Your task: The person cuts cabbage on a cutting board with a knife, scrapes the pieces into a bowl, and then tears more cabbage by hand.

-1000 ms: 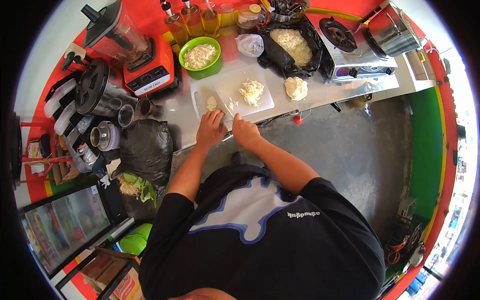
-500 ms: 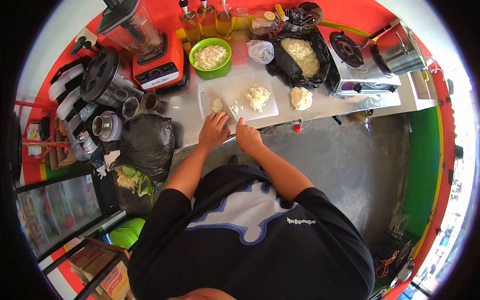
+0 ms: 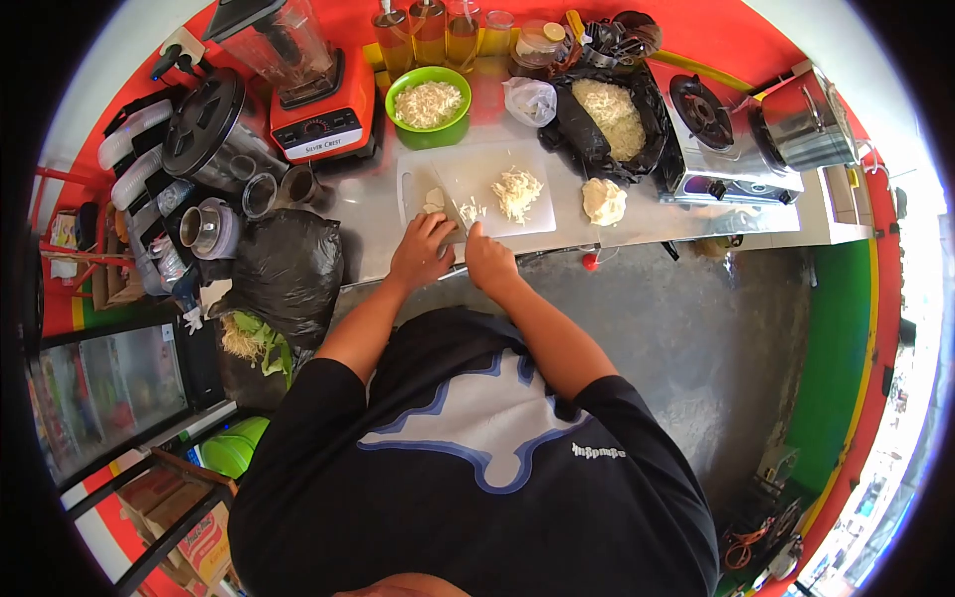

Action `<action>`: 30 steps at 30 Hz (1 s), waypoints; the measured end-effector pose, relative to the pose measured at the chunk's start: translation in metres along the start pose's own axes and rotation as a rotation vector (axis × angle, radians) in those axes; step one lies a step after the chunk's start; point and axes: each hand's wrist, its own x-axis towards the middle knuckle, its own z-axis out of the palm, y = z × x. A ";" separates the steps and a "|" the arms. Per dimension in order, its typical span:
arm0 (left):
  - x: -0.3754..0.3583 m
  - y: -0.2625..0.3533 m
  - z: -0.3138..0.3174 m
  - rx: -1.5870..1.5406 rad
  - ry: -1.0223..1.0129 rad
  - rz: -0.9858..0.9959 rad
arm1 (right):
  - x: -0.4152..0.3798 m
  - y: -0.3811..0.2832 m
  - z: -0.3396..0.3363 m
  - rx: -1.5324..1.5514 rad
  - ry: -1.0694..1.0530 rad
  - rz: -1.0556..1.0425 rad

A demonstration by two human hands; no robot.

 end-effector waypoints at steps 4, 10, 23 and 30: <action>-0.001 -0.002 0.001 -0.009 -0.004 0.016 | 0.009 0.000 -0.011 -0.021 -0.021 -0.043; 0.000 -0.003 0.003 0.016 0.003 0.002 | -0.008 -0.002 0.004 -0.001 0.008 0.012; -0.002 -0.003 0.001 -0.014 -0.002 -0.014 | -0.005 -0.006 0.005 -0.024 0.000 -0.004; -0.003 -0.002 0.004 0.031 0.006 0.051 | 0.005 0.010 0.010 0.089 0.071 0.039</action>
